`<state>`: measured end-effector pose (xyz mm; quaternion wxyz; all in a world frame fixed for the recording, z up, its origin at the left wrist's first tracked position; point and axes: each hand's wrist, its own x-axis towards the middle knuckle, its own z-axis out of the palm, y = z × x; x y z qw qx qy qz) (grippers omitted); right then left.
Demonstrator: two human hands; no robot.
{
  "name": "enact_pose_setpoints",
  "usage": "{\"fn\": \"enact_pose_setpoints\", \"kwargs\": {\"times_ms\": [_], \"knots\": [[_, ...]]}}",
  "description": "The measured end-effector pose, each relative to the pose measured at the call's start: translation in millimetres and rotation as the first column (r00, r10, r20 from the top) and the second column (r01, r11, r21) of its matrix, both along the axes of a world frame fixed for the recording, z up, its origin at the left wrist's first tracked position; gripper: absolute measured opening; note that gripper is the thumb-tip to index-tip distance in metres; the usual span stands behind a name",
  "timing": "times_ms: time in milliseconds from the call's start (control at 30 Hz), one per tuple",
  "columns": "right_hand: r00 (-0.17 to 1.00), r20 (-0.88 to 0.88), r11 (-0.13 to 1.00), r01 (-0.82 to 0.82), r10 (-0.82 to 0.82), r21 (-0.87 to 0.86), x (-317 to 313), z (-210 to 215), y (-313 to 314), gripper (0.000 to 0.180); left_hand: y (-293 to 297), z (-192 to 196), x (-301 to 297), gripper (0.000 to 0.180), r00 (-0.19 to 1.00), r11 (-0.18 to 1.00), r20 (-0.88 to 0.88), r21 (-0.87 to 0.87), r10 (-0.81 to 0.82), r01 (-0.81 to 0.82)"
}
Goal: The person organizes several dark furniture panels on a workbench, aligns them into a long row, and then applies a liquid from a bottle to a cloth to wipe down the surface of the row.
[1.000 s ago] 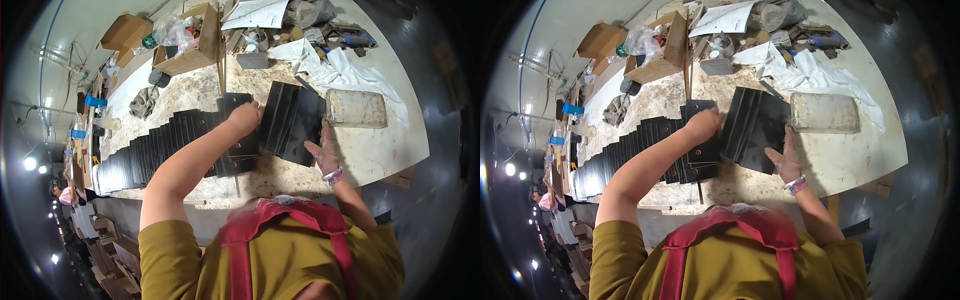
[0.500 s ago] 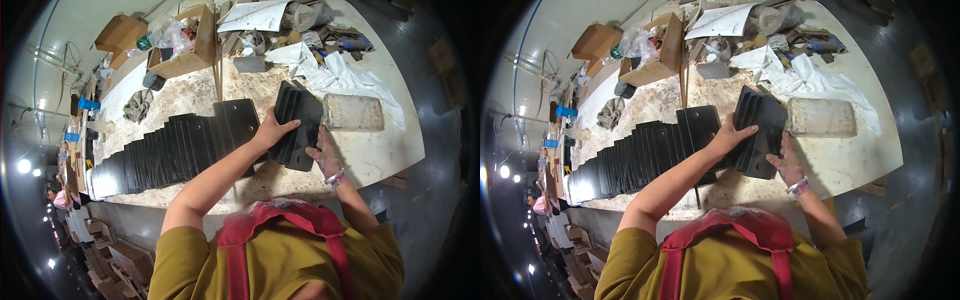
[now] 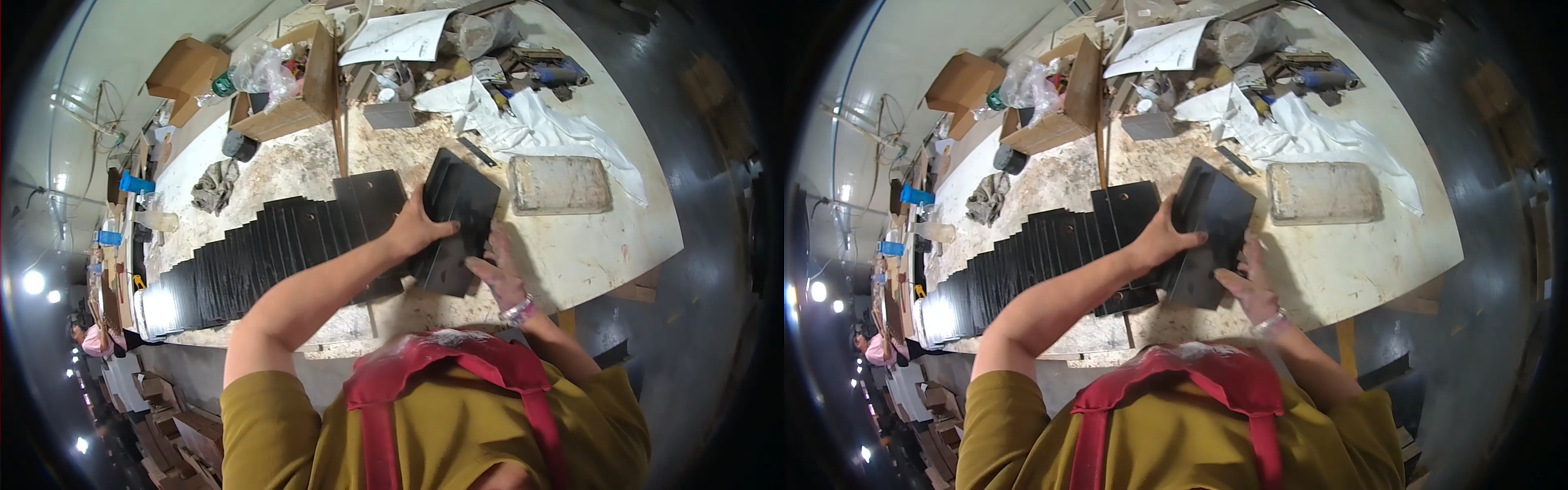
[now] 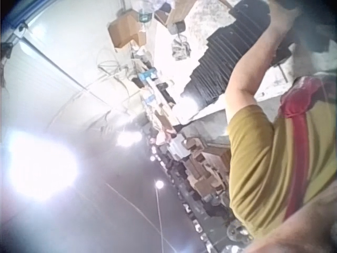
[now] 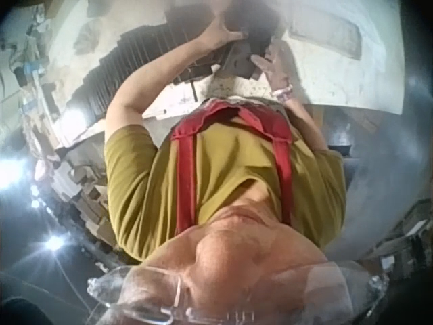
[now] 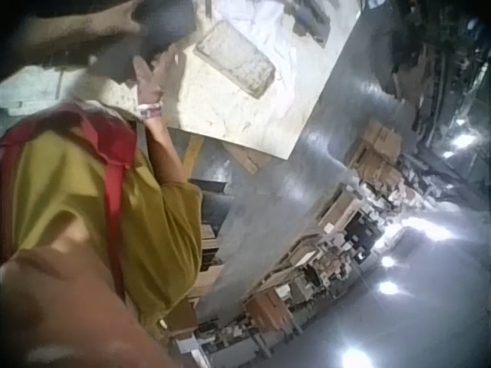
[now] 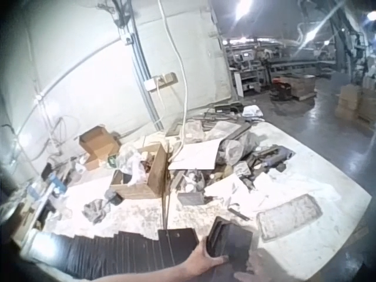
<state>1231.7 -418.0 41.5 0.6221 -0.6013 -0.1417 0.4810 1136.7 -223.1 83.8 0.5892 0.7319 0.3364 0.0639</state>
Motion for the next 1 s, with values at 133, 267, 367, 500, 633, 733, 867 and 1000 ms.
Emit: {"fn": "enact_pose_setpoints", "kwargs": {"times_ms": [133, 267, 367, 500, 633, 733, 867, 1000], "knots": [[0.971, -0.236, 0.990, 0.060, -0.028, 0.130, 1.6, 15.7, -37.0, 0.080, -18.3, 39.6, -26.5, 0.107, 0.998, 0.995, -0.038, -0.089, -0.048, 0.044], [0.950, 0.080, 0.933, -0.311, 0.301, 0.182, 47.0, -12.5, -76.4, 0.065, -17.6, 96.6, -11.1, 0.106, 0.873, 0.681, -0.013, 0.620, -0.487, 0.389], [0.956, -0.280, 0.918, 0.189, -0.090, 0.350, 76.1, -59.9, -97.1, 0.050, -5.2, 126.5, 11.0, 0.101, 0.603, 0.124, -0.230, 0.864, -0.764, 0.487], [0.999, -0.023, 0.963, -0.031, 0.039, 0.269, 79.9, -5.5, -34.7, 0.045, 13.4, 94.8, 17.3, 0.069, 0.394, -0.409, -0.503, 0.861, -0.769, 0.302], [0.950, 0.294, 0.993, -0.115, 0.109, 0.002, 42.0, -20.6, -15.8, 0.050, 39.3, 55.6, 13.7, 0.065, 0.301, -0.490, -0.575, 0.813, -0.760, 0.315], [0.879, 0.451, 0.988, -0.148, 0.155, -0.050, 20.3, -3.8, 3.0, 0.059, 51.9, 38.2, -8.8, 0.069, 0.385, -0.429, -0.559, 0.822, -0.734, 0.375], [0.770, 0.620, 0.987, -0.083, 0.151, -0.138, 1.6, -5.6, 12.6, 0.078, 53.5, 54.8, -38.2, 0.071, 0.572, -0.286, -0.621, 0.771, -0.537, 0.569], [0.802, 0.594, 0.998, -0.040, 0.059, -0.045, -12.0, -21.9, 14.9, 0.082, 50.9, 73.0, -73.2, 0.064, 0.958, 0.379, -0.185, 0.888, -0.221, 0.259]]}}
